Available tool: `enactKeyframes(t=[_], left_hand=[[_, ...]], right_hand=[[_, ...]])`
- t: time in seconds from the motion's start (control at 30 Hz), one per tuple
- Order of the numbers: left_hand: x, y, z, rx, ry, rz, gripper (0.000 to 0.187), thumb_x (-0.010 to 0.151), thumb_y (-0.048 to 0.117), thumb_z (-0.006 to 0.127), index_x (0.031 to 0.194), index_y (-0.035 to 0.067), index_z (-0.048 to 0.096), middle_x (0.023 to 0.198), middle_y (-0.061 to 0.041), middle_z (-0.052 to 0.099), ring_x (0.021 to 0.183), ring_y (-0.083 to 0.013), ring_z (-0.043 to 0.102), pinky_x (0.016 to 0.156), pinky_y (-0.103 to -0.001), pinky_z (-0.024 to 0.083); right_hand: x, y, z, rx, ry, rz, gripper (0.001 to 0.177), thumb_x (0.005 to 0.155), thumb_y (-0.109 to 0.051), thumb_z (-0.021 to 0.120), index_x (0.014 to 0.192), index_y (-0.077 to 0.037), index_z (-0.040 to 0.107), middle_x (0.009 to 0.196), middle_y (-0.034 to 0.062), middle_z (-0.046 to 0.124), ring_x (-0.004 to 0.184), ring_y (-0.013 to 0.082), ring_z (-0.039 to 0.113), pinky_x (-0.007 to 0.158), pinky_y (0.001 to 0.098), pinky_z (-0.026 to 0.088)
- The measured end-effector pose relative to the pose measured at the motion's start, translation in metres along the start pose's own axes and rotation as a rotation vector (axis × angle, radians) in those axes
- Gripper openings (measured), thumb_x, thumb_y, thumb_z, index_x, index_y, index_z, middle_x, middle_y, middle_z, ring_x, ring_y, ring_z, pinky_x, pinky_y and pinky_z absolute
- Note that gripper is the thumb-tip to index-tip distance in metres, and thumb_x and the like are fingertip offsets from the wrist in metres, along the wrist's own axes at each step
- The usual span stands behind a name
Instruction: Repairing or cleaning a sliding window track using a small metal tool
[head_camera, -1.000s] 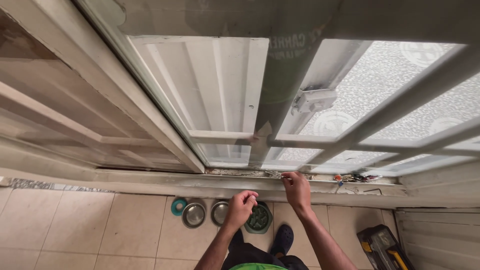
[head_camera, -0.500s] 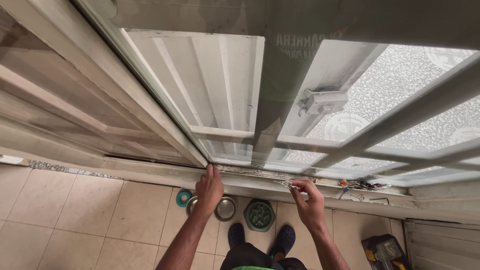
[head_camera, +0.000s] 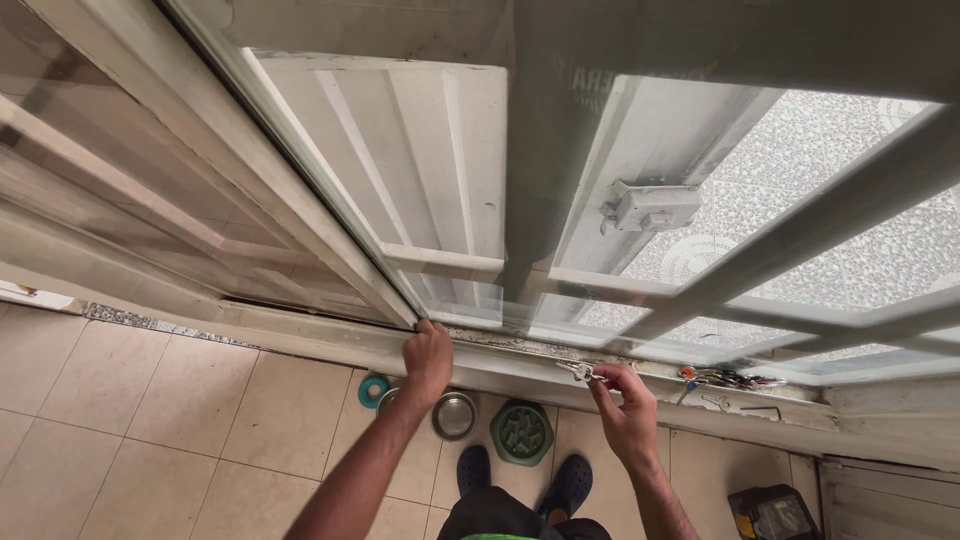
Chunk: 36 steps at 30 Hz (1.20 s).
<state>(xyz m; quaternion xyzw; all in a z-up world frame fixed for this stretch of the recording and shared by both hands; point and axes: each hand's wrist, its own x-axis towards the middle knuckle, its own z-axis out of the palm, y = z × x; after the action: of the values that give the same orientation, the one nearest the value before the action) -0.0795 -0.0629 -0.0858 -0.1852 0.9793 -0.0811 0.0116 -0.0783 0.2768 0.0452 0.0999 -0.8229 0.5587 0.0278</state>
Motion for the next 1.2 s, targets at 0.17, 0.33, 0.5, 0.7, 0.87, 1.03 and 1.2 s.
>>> enactKeyframes(t=[0.17,0.33,0.5,0.7,0.87,1.03,1.2], left_hand=[[0.004,0.003,-0.03,-0.043,-0.182,0.031,0.02,0.095,0.013,0.062,0.112,0.003,0.065,0.108,-0.02,0.066,0.081,-0.022,0.07,0.061,-0.033,0.059],[-0.007,0.013,-0.059,-0.218,-0.263,-0.095,0.032,0.093,0.019,0.073,0.116,0.003,0.058,0.116,-0.018,0.053,0.076,-0.0228,0.069,0.062,-0.032,0.062],[-0.015,0.008,-0.077,-0.322,-0.291,-0.229,0.071,0.095,0.013,0.064,0.15,-0.017,0.03,0.132,-0.028,0.058,0.098,-0.0305,0.07,0.068,-0.036,0.065],[-0.016,0.0,-0.117,-0.623,-0.494,-0.394,0.078,0.091,0.015,0.05,0.157,-0.01,0.017,0.134,-0.023,0.064,0.122,-0.0423,0.063,0.094,-0.053,0.054],[-0.02,0.002,-0.182,-1.107,-0.584,-0.69,0.061,0.082,-0.006,0.048,0.142,-0.002,0.037,0.079,-0.011,0.074,0.05,-0.018,0.062,0.043,-0.031,0.048],[-0.014,0.003,-0.186,-1.263,-0.557,-0.801,0.043,0.084,0.006,0.04,0.126,0.001,0.041,0.081,-0.015,0.075,0.053,-0.0222,0.068,0.044,-0.029,0.055],[-0.01,0.002,-0.184,-1.297,-0.573,-0.831,0.041,0.083,0.008,0.04,0.122,-0.003,0.048,0.082,-0.02,0.076,0.054,-0.026,0.07,0.046,-0.031,0.057]], right_hand=[[0.0,-0.001,-0.002,0.023,0.003,0.047,0.012,0.092,-0.013,0.072,0.103,-0.01,0.076,0.103,0.0019,0.075,0.094,0.0135,0.068,0.084,0.0272,0.055],[-0.001,0.0,-0.003,0.057,-0.001,0.076,0.013,0.092,-0.015,0.073,0.103,-0.009,0.076,0.103,0.0026,0.076,0.094,0.0141,0.07,0.084,0.0277,0.058],[0.0,0.007,-0.003,0.083,-0.006,0.113,0.017,0.091,-0.017,0.074,0.106,-0.008,0.076,0.105,0.0047,0.076,0.096,0.0158,0.071,0.086,0.0293,0.059],[0.001,0.009,0.004,0.1,-0.017,0.151,0.016,0.092,-0.018,0.074,0.105,-0.009,0.076,0.1,0.002,0.075,0.087,0.0151,0.071,0.081,0.028,0.057],[0.0,0.004,0.011,0.152,-0.05,0.194,0.016,0.092,-0.017,0.075,0.105,-0.008,0.076,0.097,0.0022,0.077,0.085,0.014,0.07,0.078,0.0273,0.056],[-0.001,0.002,0.015,0.192,-0.057,0.195,0.015,0.092,-0.015,0.075,0.105,-0.007,0.076,0.096,0.0024,0.077,0.084,0.0129,0.07,0.078,0.0261,0.056],[0.002,-0.005,0.015,0.24,-0.057,0.216,0.016,0.092,-0.012,0.074,0.106,-0.006,0.075,0.095,0.0041,0.077,0.085,0.0129,0.07,0.078,0.0263,0.057]])
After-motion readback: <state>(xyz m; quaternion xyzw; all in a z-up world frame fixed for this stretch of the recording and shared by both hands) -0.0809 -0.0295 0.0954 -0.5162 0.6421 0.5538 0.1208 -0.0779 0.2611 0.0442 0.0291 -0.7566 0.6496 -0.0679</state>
